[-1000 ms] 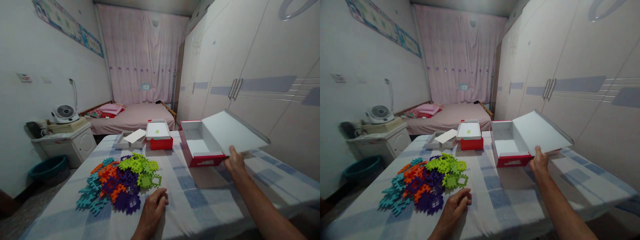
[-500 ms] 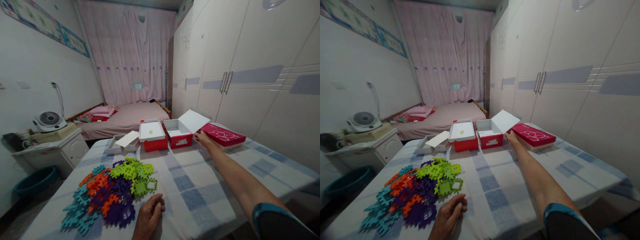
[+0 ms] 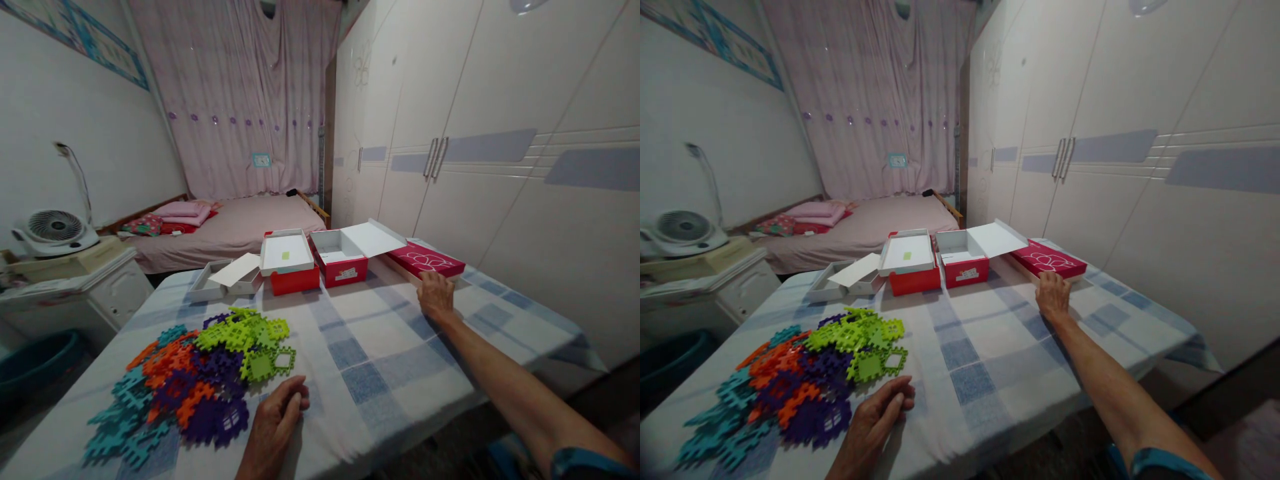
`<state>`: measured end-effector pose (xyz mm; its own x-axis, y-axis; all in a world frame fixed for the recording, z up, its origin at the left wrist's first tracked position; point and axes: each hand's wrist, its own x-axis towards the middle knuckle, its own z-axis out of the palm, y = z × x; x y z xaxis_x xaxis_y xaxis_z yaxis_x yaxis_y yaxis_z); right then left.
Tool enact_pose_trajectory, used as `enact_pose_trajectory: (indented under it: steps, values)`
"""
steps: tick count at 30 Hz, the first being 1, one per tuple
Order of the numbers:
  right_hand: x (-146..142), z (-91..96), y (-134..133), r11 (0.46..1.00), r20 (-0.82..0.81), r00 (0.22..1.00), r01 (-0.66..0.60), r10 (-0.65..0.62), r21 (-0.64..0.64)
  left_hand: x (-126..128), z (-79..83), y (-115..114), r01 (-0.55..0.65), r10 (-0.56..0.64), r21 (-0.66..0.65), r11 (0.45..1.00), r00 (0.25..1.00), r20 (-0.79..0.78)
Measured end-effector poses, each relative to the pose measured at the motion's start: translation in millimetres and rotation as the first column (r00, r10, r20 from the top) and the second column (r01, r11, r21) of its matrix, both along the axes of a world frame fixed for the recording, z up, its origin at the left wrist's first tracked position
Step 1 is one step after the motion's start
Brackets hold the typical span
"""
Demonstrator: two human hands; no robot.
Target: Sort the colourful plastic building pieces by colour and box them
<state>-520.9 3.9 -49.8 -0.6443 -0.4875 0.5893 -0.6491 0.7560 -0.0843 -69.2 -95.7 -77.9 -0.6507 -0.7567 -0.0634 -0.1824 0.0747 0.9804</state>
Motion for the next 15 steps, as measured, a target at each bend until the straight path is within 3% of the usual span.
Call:
enact_pose_trajectory:
  steps: [2, 4, 6, 11, 15]
  values:
    - [-5, -1.8, 4, 0.998, -0.144, 0.989, 0.035, -0.027, 0.054, -1, 0.9, 0, -0.009, 0.009, 0.009, 1.000, 1.000, -0.005]
    - [-8, 0.5, 5, 0.997, -0.183, 0.981, 0.069, -0.060, 0.041, -1, 1.3, 2, -0.016, 0.016, 0.012, 1.000, 1.000, -0.013]
    - [-9, 5.0, 4, 0.996, -0.187, 0.980, 0.074, -0.062, 0.058, -1, 1.3, 3, -0.044, 0.044, 0.006, 0.999, 0.999, -0.029]
    - [-5, 11.2, 4, 0.941, -0.138, 0.984, -0.064, 0.116, 0.331, 0, -2.8, 3, -0.052, 0.052, -0.011, 0.999, 0.998, -0.028]
    - [-3, 7.0, -2, 0.945, -0.118, 0.992, -0.008, 0.049, 0.326, 2, -8.8, -1, -0.036, 0.036, -0.016, 0.999, 0.999, -0.032]
